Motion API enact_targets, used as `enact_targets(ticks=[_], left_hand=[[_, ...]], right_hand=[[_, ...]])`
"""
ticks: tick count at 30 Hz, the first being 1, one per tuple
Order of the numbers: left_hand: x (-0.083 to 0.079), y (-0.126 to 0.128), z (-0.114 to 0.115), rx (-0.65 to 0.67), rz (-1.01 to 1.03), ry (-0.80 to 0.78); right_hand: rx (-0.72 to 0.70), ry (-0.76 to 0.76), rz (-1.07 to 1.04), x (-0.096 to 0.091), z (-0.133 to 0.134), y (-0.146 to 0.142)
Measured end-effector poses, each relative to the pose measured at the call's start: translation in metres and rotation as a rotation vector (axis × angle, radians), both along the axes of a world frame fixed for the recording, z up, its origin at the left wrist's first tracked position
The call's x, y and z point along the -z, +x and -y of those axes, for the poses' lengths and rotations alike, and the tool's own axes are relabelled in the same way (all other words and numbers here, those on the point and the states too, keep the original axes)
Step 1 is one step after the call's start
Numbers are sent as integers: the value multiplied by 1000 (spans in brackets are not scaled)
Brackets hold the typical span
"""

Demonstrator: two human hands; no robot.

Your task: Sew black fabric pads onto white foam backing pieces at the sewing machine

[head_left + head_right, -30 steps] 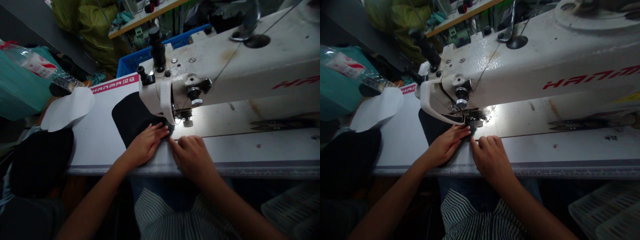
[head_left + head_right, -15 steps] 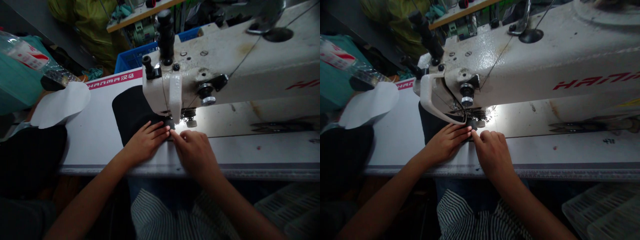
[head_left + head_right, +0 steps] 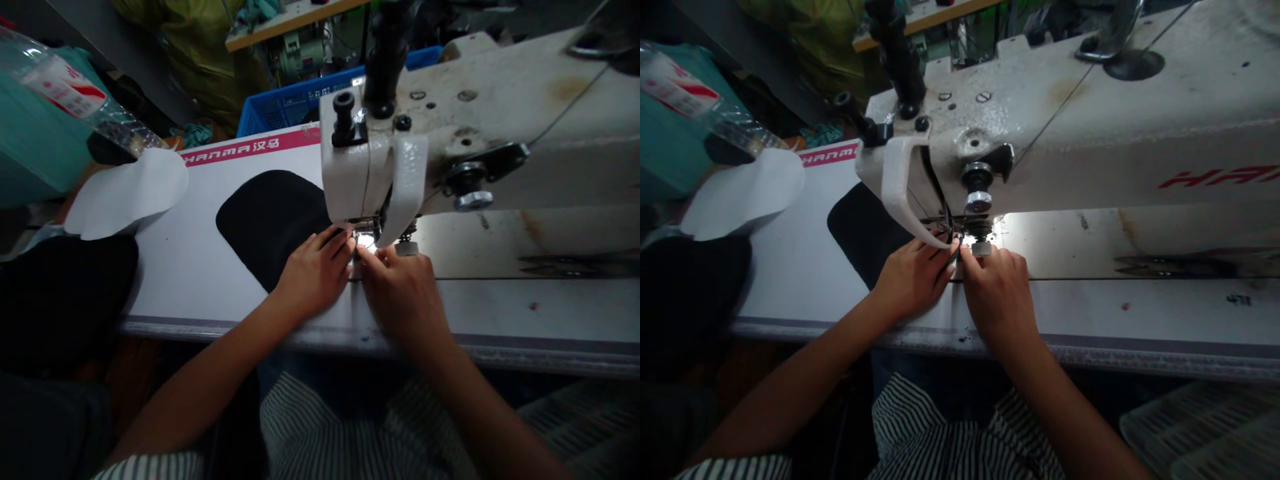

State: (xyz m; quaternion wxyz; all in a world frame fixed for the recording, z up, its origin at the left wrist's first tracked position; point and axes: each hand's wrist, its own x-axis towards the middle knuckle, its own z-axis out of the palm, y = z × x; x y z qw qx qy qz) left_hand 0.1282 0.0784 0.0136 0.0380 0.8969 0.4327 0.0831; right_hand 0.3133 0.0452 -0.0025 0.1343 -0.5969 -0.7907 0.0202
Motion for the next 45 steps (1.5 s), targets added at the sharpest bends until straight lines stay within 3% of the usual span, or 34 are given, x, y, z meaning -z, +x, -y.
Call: enact_targets(ticks=[4,8,18,23,28,34,45], left_hand=[[-10,-17,-10,74,-60,-101],[-9,-36,-19,133,-105,-139],[-12,-8,16,-55,-136,-53],[-8,-15,7,-2,-87,-44],[-3,-20,2,262,-43,-105],[-1,-21,-2,215,-67,-91],[3,-21,-7,214,-20,-51]], right_hand=[[-69,49,-125,6,9,-1],[-79,59,-219,10,13,-5],[1,12,-256,2,27,-2],[66,23,-230,4,27,-8],[42,12,-166,2,30,-10],[54,11,-17,-4,36,-15],[50,-10,-70,-3,35,-16]])
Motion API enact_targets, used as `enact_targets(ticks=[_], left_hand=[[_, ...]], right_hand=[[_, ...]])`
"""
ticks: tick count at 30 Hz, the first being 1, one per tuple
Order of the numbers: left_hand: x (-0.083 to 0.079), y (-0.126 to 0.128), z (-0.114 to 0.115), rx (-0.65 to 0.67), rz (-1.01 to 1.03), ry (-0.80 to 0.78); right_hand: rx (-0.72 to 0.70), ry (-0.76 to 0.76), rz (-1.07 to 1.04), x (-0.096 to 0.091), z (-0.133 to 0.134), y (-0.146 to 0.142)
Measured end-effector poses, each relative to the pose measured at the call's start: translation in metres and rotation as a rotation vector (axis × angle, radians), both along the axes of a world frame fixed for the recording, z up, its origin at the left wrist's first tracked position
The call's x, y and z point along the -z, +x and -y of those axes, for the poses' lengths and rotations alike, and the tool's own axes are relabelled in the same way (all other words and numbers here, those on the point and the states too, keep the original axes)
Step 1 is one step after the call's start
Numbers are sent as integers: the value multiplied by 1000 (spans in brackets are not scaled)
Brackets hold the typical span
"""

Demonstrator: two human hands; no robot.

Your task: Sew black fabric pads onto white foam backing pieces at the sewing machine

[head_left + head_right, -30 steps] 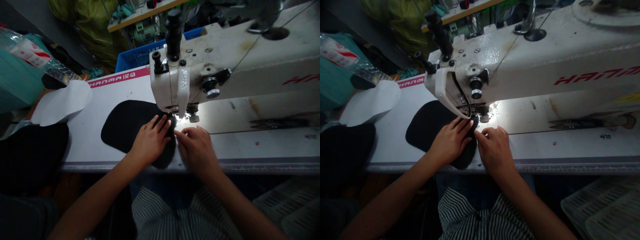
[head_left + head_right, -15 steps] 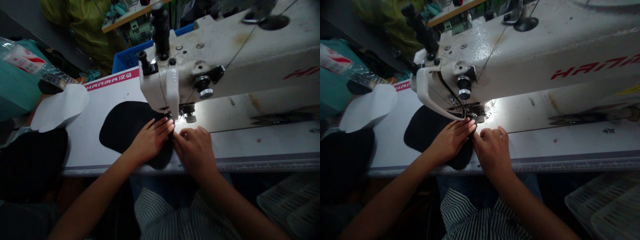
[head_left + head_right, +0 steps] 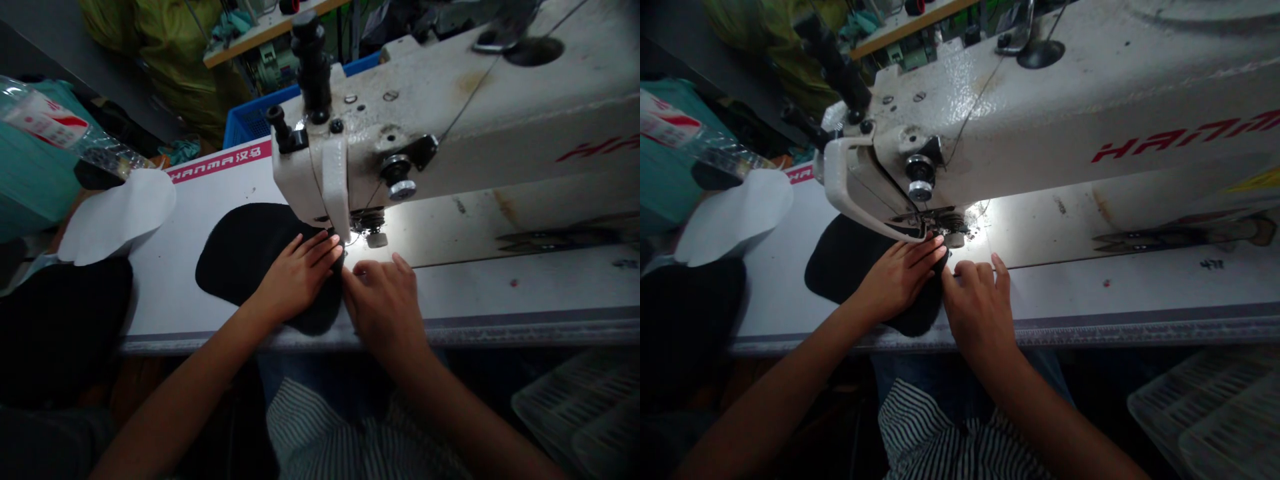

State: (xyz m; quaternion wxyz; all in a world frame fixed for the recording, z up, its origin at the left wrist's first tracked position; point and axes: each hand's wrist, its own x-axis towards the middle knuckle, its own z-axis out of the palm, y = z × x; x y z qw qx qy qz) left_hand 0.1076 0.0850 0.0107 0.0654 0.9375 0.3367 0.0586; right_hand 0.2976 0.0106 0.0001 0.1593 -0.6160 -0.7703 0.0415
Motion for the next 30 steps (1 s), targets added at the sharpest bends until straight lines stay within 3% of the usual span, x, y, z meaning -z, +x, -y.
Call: enact_targets(ticks=[8,13,15,20,30], left_hand=[[6,9,-13,-132,122,78],[-2,0,-4,74,77,-39],[-6,-4,-1,90,24,-68],[-6,-4,-5,29,-15,-26],[6,11,-16,-175,132,113]], right_hand=[[36,-19,-8,-2,-18,3],[-25,-2,-41,-1,-2,2],[-22,4,-19,0,3,0],[-16,34,29,-1,6,-4],[41,-17,19,0,-19,2]])
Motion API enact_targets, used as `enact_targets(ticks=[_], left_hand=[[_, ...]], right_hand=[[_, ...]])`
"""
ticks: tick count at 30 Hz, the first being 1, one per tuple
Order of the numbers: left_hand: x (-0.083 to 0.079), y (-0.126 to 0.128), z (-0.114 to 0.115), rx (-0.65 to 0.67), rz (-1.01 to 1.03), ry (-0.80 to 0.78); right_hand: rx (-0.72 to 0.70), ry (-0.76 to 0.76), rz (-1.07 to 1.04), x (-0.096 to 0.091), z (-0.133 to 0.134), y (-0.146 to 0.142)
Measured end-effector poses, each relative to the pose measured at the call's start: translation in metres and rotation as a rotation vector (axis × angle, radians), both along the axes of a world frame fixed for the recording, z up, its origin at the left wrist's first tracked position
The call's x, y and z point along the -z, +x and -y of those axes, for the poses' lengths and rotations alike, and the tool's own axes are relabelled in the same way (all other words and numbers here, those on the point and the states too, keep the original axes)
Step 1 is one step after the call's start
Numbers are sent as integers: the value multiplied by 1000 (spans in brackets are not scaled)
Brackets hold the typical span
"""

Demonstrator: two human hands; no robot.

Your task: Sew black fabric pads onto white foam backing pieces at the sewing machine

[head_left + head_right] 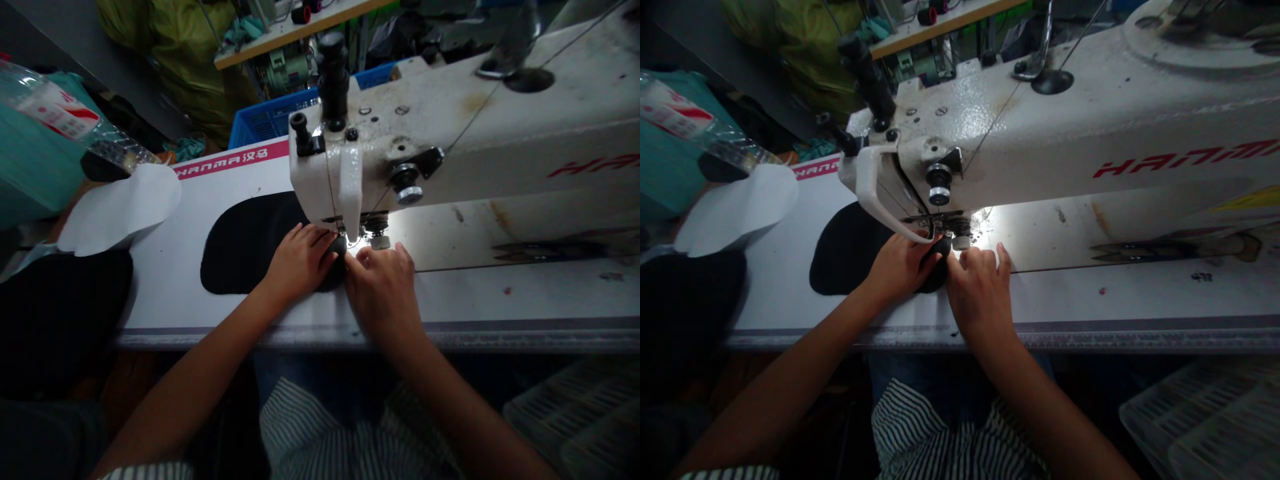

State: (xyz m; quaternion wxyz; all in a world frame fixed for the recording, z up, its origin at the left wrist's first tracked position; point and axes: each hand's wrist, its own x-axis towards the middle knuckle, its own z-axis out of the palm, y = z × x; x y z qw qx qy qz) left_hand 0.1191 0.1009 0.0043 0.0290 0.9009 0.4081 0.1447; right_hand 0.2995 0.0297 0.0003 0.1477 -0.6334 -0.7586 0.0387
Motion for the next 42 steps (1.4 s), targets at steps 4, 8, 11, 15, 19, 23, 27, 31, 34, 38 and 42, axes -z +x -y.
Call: enact_targets(ticks=[4,8,11,15,19,23,27,31,34,38,42], left_hand=[[4,-1,0,-12,13,-4],[4,-12,0,102,28,-64],[0,-21,1,273,-34,-151],[-3,-26,-2,273,-116,-167],[-2,-26,-3,247,-122,-149],[-2,-27,-3,267,-118,-159],[-2,-28,-4,269,-102,-168],[-4,-32,-6,284,-79,-184],[-6,-37,-10,309,-55,-200],[-7,-40,-21,294,-50,-199],[-6,-34,-28,211,-79,-161]], right_hand=[[-79,32,-61,1,12,1],[-133,73,-74,4,25,-1],[-133,102,-54,6,28,-2],[-134,120,-47,6,27,-3],[-135,117,-43,5,28,-3],[-167,119,-161,10,26,4],[-155,160,-243,15,19,12],[-155,98,-66,12,16,12],[-170,56,-1,7,15,9],[-163,33,37,2,5,6],[-118,10,61,-1,-13,6]])
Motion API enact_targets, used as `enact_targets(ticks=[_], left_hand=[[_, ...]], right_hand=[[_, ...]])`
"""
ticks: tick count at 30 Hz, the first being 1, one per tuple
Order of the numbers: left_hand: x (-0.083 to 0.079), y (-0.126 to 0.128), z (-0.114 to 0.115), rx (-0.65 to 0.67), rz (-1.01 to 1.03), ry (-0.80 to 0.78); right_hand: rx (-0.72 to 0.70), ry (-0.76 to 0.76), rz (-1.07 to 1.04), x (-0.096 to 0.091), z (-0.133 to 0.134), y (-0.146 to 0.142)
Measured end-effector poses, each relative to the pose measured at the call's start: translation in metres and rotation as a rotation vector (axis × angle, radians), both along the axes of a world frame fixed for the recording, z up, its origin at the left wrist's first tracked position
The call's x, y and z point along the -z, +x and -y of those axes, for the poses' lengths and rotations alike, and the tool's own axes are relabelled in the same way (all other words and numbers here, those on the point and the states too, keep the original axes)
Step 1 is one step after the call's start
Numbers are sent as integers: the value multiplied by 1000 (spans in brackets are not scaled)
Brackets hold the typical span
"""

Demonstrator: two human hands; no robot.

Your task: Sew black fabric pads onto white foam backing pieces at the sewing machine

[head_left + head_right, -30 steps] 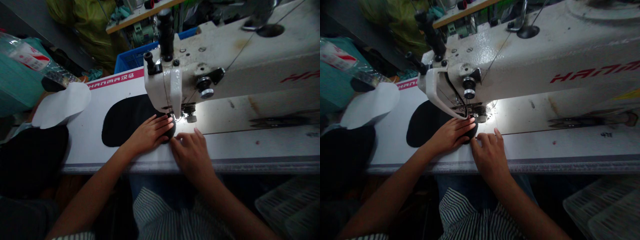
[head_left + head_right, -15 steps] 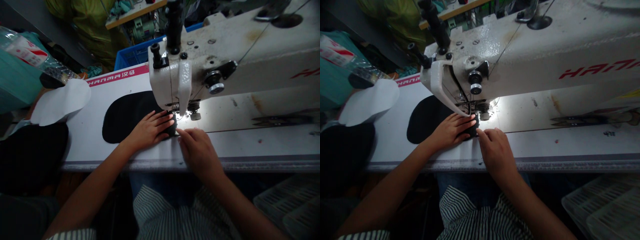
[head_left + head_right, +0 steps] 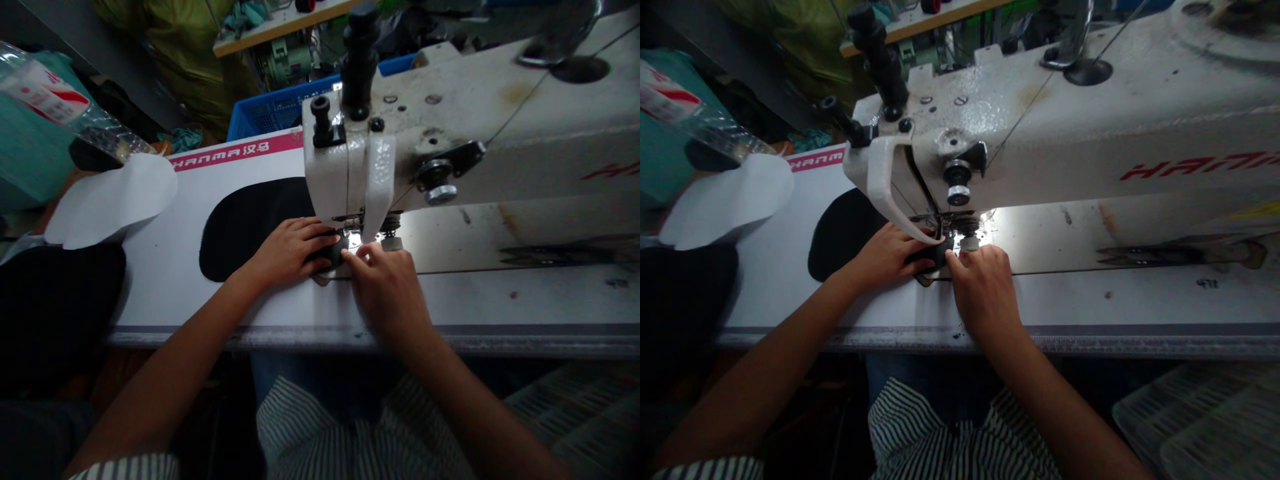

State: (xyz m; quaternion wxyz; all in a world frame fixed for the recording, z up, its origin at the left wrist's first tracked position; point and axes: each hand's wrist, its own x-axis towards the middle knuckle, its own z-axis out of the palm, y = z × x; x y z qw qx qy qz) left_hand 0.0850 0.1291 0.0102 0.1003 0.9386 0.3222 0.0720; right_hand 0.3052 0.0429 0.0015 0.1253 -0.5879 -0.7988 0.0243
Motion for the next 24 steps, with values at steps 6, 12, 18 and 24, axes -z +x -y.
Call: enact_targets(ticks=[6,12,18,24], left_hand=[[-2,14,4,-142,-44,50],[-5,35,18,-330,-81,101],[-8,38,22,-410,-119,112],[-12,31,17,-358,-128,91]], right_hand=[[43,-28,49,0,-13,1],[63,-13,18,5,-12,3],[39,49,-20,11,-7,7],[26,62,-57,10,-9,7]])
